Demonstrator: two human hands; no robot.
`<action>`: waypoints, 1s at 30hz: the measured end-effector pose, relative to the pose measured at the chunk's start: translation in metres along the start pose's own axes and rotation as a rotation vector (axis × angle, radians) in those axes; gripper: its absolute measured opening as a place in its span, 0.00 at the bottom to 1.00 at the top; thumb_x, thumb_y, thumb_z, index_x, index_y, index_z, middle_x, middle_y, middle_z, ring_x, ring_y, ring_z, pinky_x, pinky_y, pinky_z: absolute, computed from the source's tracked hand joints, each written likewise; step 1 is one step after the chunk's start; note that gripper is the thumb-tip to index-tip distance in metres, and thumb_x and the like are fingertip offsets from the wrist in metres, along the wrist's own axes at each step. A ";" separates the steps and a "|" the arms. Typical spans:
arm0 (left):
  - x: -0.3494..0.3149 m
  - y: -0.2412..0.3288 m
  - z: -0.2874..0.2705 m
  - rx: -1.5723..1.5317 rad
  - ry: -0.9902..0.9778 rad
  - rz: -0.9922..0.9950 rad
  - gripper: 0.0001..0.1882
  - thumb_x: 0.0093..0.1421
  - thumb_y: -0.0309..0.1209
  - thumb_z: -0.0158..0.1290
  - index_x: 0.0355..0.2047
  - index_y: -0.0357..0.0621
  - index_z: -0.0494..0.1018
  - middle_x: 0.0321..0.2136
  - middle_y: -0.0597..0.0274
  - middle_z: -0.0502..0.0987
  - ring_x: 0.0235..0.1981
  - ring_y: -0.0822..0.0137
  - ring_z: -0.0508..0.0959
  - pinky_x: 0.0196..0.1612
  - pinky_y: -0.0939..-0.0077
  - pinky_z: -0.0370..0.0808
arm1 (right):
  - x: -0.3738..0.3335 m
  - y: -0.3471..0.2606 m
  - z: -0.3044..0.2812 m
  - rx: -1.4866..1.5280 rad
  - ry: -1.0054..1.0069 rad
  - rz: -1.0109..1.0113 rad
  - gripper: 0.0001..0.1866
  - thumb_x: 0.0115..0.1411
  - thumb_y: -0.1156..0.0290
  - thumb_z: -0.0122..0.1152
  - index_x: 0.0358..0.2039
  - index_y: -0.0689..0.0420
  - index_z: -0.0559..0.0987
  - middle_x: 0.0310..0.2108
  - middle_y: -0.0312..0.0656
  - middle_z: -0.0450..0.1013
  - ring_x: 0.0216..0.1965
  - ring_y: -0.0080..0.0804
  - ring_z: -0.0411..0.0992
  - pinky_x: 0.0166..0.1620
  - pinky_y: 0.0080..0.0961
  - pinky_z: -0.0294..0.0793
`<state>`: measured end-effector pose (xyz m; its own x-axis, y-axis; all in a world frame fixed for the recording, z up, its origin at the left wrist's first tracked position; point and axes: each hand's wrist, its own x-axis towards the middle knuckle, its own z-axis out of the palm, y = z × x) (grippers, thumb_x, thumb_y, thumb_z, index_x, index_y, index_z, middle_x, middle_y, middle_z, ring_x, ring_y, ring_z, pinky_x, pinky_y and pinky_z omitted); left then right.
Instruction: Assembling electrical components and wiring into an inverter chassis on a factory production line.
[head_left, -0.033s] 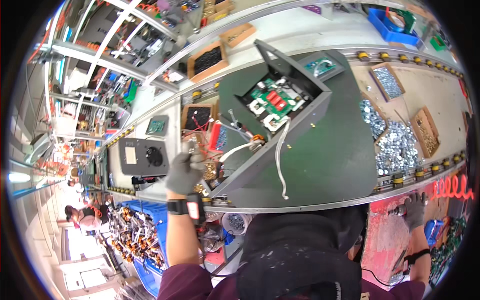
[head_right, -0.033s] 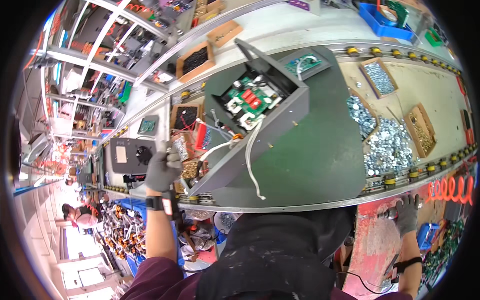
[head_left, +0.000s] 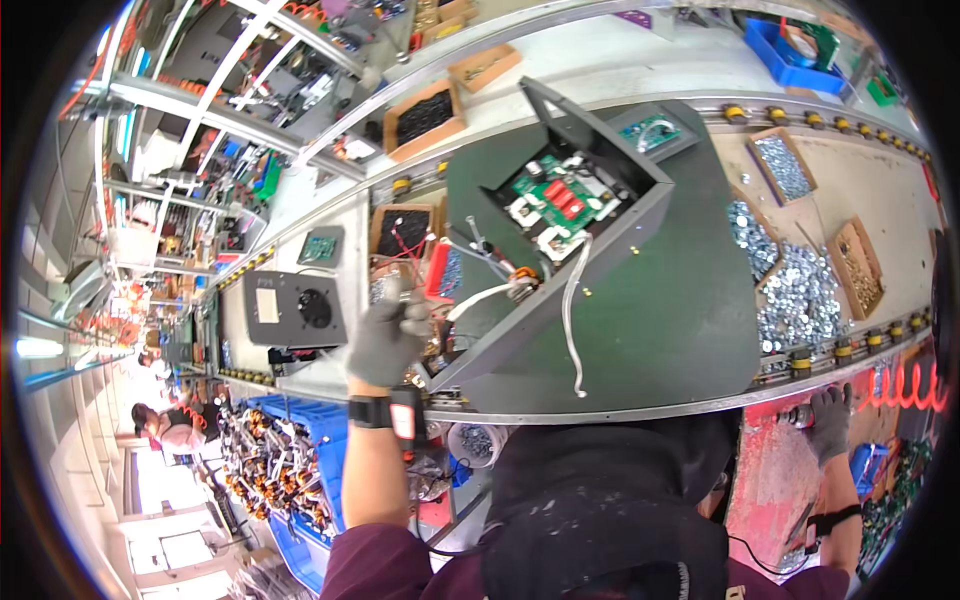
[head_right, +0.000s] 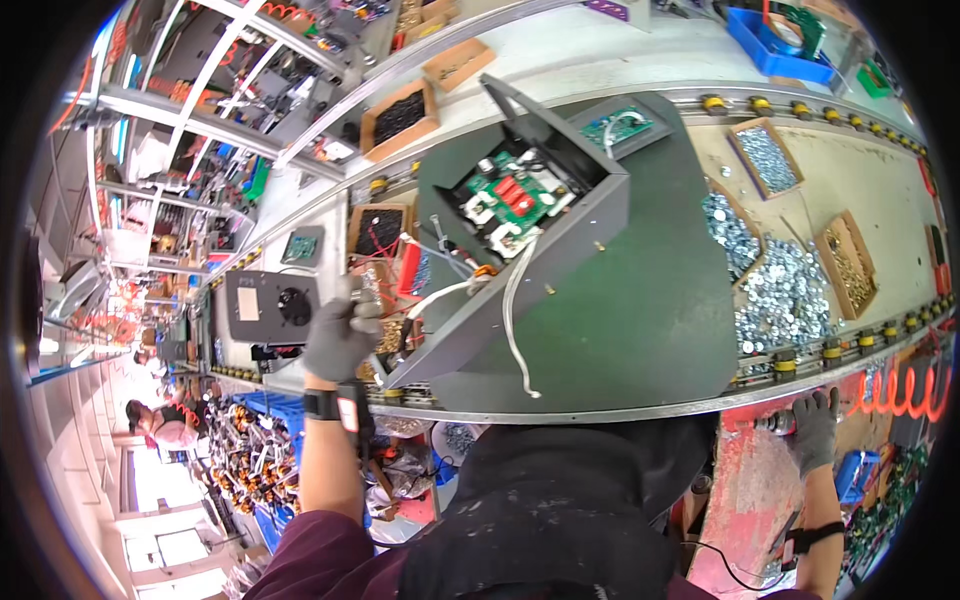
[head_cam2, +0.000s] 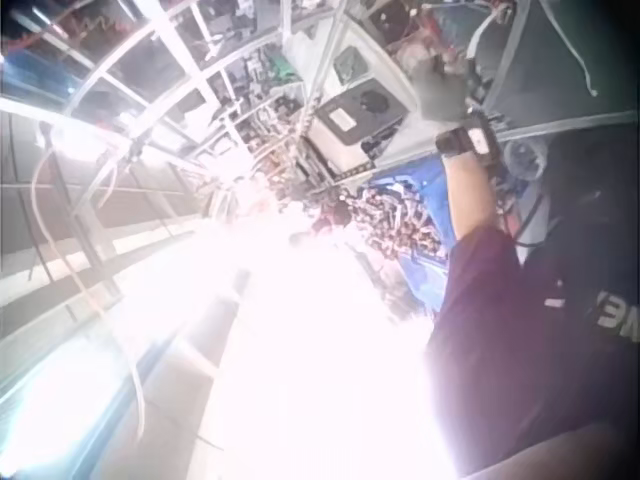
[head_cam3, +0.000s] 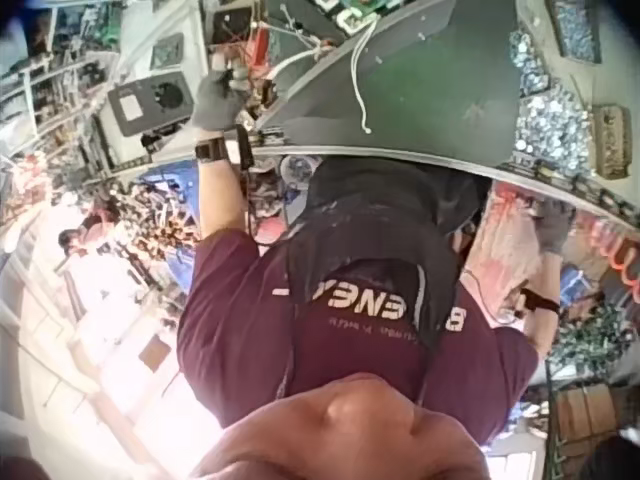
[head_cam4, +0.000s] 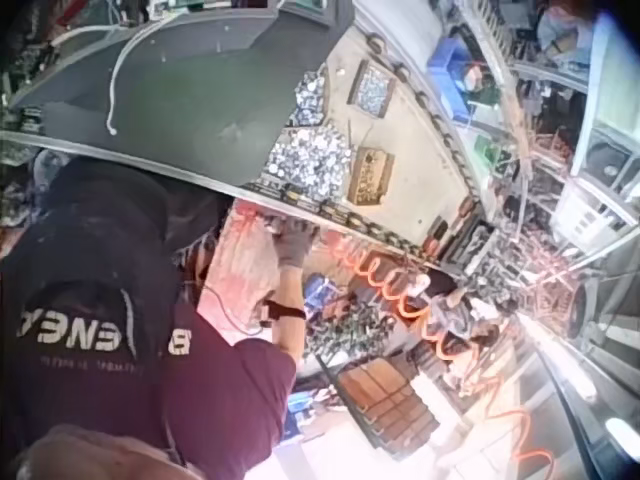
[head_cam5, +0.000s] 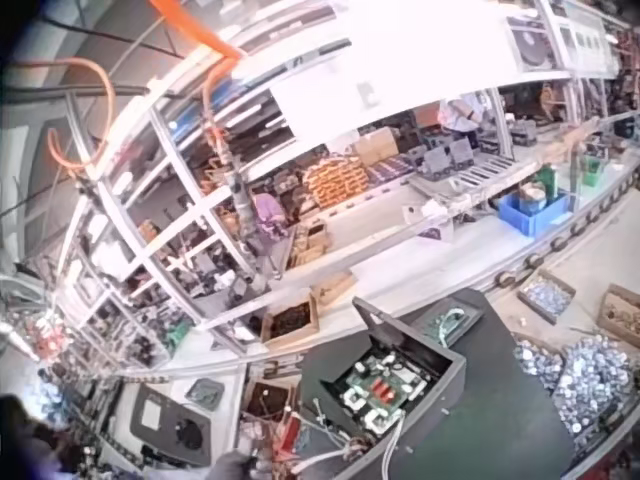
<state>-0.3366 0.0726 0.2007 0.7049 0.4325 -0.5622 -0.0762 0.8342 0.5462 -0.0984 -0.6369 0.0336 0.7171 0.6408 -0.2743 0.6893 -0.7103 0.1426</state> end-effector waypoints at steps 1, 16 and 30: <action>-0.004 -0.014 0.012 0.222 -0.044 0.042 0.11 0.67 0.31 0.50 0.48 0.44 0.69 0.33 0.65 0.70 0.32 0.73 0.70 0.29 0.84 0.71 | 0.016 -0.025 -0.033 0.145 0.019 0.023 0.26 0.40 0.57 0.72 0.41 0.49 0.76 0.42 0.44 0.72 0.51 0.50 0.67 0.61 0.53 0.56; 0.001 -0.010 -0.015 0.011 -0.321 -0.198 0.16 0.67 0.33 0.52 0.53 0.41 0.70 0.36 0.62 0.76 0.30 0.74 0.72 0.29 0.83 0.70 | 0.131 -0.404 -0.309 1.172 -0.262 -0.119 0.38 0.47 0.46 0.72 0.50 0.58 0.71 0.35 0.55 0.77 0.38 0.58 0.76 0.40 0.44 0.75; 0.031 0.015 -0.063 0.123 -0.388 -0.146 0.14 0.70 0.31 0.45 0.54 0.42 0.68 0.42 0.57 0.79 0.25 0.77 0.73 0.29 0.82 0.69 | 0.142 -0.493 -0.294 1.342 -0.314 0.038 0.30 0.51 0.48 0.70 0.44 0.58 0.73 0.28 0.49 0.75 0.29 0.47 0.76 0.33 0.40 0.73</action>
<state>-0.3603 0.1202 0.1527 0.9166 0.1324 -0.3772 0.1125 0.8200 0.5612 -0.3062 -0.1104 0.2043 0.5563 0.6502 -0.5174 -0.0854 -0.5747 -0.8139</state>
